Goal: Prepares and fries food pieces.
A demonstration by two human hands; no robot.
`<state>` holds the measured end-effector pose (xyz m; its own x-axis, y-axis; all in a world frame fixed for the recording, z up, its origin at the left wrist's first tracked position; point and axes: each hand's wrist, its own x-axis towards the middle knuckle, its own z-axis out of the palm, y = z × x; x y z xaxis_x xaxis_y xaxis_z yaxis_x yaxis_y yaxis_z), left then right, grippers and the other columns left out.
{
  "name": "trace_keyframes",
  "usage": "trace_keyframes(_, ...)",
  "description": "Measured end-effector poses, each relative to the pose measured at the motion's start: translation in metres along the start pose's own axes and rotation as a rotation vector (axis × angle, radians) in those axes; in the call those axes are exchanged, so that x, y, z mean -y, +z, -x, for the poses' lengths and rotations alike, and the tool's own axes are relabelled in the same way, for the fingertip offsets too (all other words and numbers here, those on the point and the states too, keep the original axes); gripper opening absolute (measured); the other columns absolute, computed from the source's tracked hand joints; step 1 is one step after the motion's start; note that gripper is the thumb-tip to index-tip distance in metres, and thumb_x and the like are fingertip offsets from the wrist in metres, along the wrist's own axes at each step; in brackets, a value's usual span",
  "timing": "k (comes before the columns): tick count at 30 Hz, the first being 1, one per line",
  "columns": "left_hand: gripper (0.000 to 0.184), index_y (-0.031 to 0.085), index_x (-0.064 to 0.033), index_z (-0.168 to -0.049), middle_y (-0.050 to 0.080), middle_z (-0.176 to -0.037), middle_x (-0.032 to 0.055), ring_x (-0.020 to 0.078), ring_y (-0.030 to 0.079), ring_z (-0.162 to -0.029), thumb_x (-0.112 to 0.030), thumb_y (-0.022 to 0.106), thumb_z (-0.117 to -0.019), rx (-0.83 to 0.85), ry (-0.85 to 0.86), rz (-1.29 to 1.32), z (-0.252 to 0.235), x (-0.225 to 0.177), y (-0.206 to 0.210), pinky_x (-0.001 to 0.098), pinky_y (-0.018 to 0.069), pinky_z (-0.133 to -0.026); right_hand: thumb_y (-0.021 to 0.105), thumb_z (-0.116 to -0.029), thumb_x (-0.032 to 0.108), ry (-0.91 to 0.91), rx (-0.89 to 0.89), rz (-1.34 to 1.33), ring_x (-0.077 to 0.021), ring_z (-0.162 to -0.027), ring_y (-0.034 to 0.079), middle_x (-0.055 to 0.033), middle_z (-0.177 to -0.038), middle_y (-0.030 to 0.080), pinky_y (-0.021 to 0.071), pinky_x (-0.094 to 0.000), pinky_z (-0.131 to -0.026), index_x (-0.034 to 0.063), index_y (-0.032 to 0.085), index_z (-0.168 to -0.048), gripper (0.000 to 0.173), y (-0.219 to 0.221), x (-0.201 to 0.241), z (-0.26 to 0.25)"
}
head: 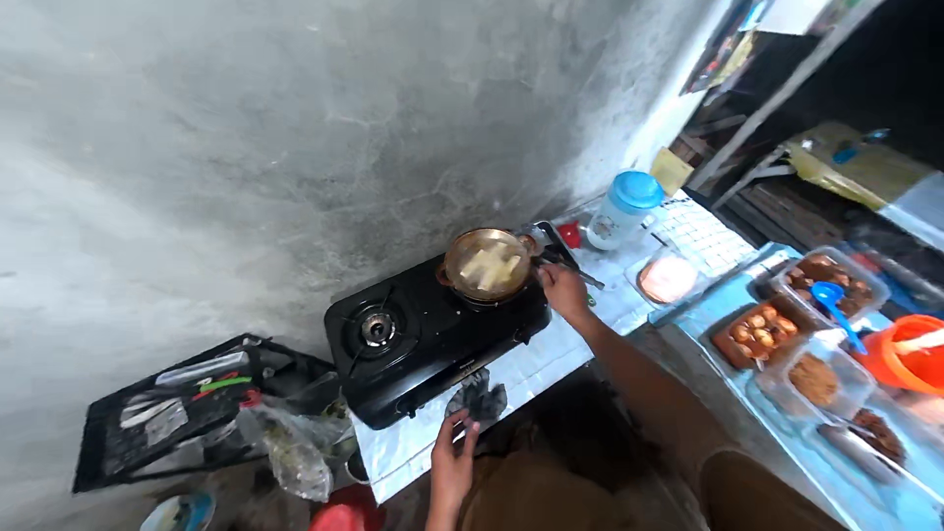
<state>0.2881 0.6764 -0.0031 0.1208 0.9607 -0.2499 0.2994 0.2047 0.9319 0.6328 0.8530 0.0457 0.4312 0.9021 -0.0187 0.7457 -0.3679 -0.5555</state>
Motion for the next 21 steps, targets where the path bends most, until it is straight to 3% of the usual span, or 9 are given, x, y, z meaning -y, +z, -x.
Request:
trace_keyframes(2, 0.038, 0.061, -0.0027, -0.13, 0.068, -0.124, 0.0113, 0.0178, 0.07, -0.108, -0.02, 0.07, -0.0977, 0.152, 0.033, -0.046, -0.012, -0.008, 0.026, 0.0368, 0.0621, -0.091, 0.047, -0.1067, 0.041, 0.042, -0.001, -0.046, -0.027, -0.112, 0.069, -0.0094, -0.119, 0.073, 0.055, -0.0506, -0.099, 0.0185, 0.072, -0.128, 0.04, -0.003, -0.037, 0.051)
trace_keyframes(5, 0.038, 0.063, -0.0004, -0.129, 0.069, -0.123, 0.0134, 0.0188, 0.07, -0.107, -0.022, 0.068, -0.098, 0.463, 0.134, -0.129, -0.022, -0.025, 0.079, 0.0384, 0.0598, -0.093, 0.047, -0.1069, 0.04, 0.206, 0.069, -0.128, -0.0255, -0.118, 0.067, -0.01, -0.123, 0.072, 0.0521, -0.0477, -0.104, 0.0159, 0.071, -0.129, 0.041, -0.006, -0.103, 0.165)
trace_keyframes(7, 0.037, 0.062, -0.0043, -0.132, 0.069, -0.125, 0.0103, 0.0166, 0.069, -0.109, -0.022, 0.066, -0.0995, 0.72, 0.195, -0.191, -0.014, -0.039, 0.118, 0.0374, 0.0594, -0.096, 0.047, -0.1075, 0.041, 0.386, 0.126, -0.202, -0.0246, -0.125, 0.063, -0.0085, -0.131, 0.069, 0.0487, -0.0481, -0.11, 0.0167, 0.069, -0.132, 0.041, -0.011, -0.15, 0.253)
trace_keyframes(9, 0.038, 0.061, -0.0055, -0.134, 0.068, -0.127, 0.0097, 0.0167, 0.069, -0.111, -0.024, 0.065, -0.101, 0.989, 0.277, -0.31, 0.002, -0.046, 0.156, 0.0381, 0.0591, -0.097, 0.048, -0.1074, 0.04, 0.614, 0.069, -0.269, -0.0253, -0.127, 0.062, -0.0087, -0.134, 0.068, 0.048, -0.0492, -0.111, 0.0164, 0.068, -0.133, 0.04, -0.019, -0.189, 0.346)
trace_keyframes(12, 0.037, 0.061, -0.0016, -0.133, 0.068, -0.129, 0.0129, 0.0183, 0.069, -0.113, -0.021, 0.062, -0.1017, 1.336, 0.442, -0.425, 0.043, -0.052, 0.211, 0.0387, 0.0577, -0.099, 0.048, -0.1076, 0.038, 0.977, -0.229, -0.32, -0.0256, -0.125, 0.064, -0.009, -0.133, 0.069, 0.0493, -0.0495, -0.109, 0.0154, 0.068, -0.133, 0.039, -0.046, -0.215, 0.491)
trace_keyframes(15, 0.037, 0.06, 0.0012, -0.132, 0.067, -0.129, 0.0155, 0.0182, 0.069, -0.113, -0.02, 0.06, -0.1022, 1.591, 0.511, -0.413, 0.108, -0.059, 0.246, 0.0357, 0.0589, -0.096, 0.05, -0.107, 0.041, 1.308, -0.636, -0.339, -0.0256, -0.12, 0.067, -0.0099, -0.126, 0.072, 0.051, -0.049, -0.107, 0.0132, 0.071, -0.128, 0.041, -0.064, -0.199, 0.63)
trace_keyframes(18, 0.038, 0.06, -0.0019, -0.133, 0.067, -0.129, 0.0123, 0.0164, 0.068, -0.113, -0.024, 0.06, -0.1031, 1.815, 0.606, -0.522, 0.176, -0.063, 0.258, 0.0353, 0.0585, -0.097, 0.053, -0.1063, 0.042, 1.585, -1.092, -0.32, -0.0286, -0.099, 0.072, -0.013, -0.107, 0.075, 0.0571, -0.0547, -0.093, 0.01, 0.073, -0.119, 0.04, -0.044, -0.164, 0.747)
trace_keyframes(21, 0.038, 0.061, -0.0058, -0.134, 0.067, -0.131, 0.0093, 0.0149, 0.068, -0.115, -0.026, 0.063, -0.1021, 2.038, 0.698, -0.666, 0.234, -0.054, 0.264, 0.0347, 0.0592, -0.098, 0.048, -0.1093, 0.028, 1.828, -1.473, -0.29, -0.0271, -0.095, 0.074, -0.0109, -0.107, 0.076, 0.0592, -0.0536, -0.09, 0.0083, 0.067, -0.127, 0.033, -0.008, -0.128, 0.834)
